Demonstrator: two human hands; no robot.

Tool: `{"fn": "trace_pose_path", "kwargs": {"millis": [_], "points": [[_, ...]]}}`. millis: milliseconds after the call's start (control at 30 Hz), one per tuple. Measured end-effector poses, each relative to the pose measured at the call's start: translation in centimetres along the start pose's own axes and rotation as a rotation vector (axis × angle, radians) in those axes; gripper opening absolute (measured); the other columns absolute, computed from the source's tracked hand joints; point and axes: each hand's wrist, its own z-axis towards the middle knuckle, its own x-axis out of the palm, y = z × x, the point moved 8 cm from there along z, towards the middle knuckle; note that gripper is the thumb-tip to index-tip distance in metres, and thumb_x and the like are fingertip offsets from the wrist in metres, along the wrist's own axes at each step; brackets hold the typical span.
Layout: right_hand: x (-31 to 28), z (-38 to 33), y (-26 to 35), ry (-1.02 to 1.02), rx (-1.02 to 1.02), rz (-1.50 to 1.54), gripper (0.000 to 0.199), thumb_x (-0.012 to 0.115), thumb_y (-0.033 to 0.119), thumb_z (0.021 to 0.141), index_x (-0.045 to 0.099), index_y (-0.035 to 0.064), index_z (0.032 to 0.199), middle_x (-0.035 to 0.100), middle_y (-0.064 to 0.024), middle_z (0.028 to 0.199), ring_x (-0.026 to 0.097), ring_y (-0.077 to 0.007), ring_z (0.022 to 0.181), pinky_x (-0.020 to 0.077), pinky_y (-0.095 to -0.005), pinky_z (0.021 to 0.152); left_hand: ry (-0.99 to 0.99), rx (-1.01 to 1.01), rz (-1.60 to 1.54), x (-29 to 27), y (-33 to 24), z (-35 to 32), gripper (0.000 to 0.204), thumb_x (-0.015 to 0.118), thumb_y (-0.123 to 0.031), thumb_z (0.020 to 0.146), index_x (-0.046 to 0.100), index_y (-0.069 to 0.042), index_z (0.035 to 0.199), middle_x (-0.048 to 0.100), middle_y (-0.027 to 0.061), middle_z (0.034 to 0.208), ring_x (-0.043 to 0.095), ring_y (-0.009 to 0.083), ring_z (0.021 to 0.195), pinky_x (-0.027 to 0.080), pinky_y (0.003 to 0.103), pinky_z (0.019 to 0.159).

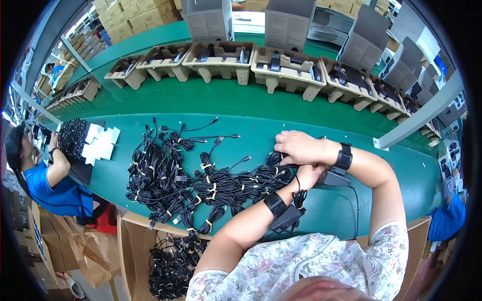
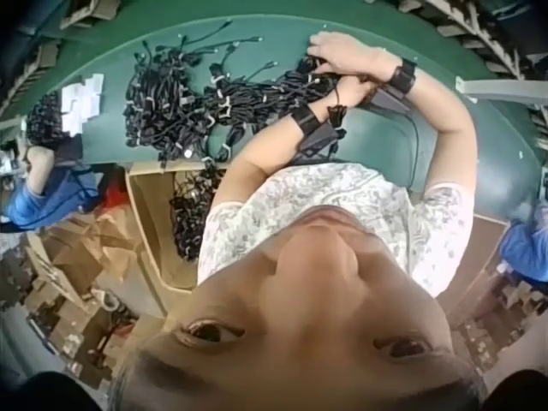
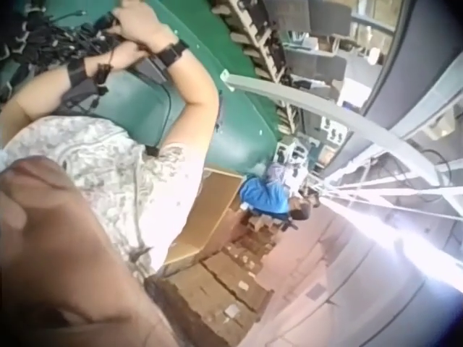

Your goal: Assemble and pack electronic components on a production line.

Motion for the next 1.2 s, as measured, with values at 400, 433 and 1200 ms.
{"fn": "trace_pose_path", "kwargs": {"millis": [400,433,1200], "points": [[-7.4,-12.2,-2.6,-0.730,0.534,0.916,0.015,0.055,0.015,0.087,0.047,0.0043,0.095,0.047,-0.0017,0.065,0.046,-0.0119,0.054,0.0374,-0.0229,0.048,0.172,-0.458,-0.877,0.0,-4.2,0.0,0.030,0.053,-0.026,0.089,0.049,-0.006,0.111,0.058,0.0092,0.085,0.058,0.0160,0.068,0.046,0.023,0.056],[-6.7,-12.8,-2.8,-0.751,0.572,1.149,0.014,0.052,0.015,0.089,0.046,0.0047,0.096,0.046,0.0005,0.064,0.044,-0.0082,0.055,0.0358,-0.0209,0.048,0.190,-0.440,-0.907,-0.3,-3.2,0.0,0.032,0.053,-0.026,0.090,0.047,-0.005,0.112,0.058,0.0093,0.086,0.058,0.0146,0.065,0.045,0.021,0.053],[-3.0,-13.7,-2.6,-0.755,0.385,0.604,0.015,0.049,0.016,0.090,0.047,0.0041,0.098,0.058,-0.0102,0.081,0.058,-0.0241,0.068,0.0464,-0.0301,0.057,0.084,-0.485,-0.949,-1.0,0.1,-0.2,0.021,0.049,-0.018,0.091,0.043,-0.006,0.107,0.054,0.0060,0.079,0.055,0.0118,0.062,0.041,0.019,0.048]]}}
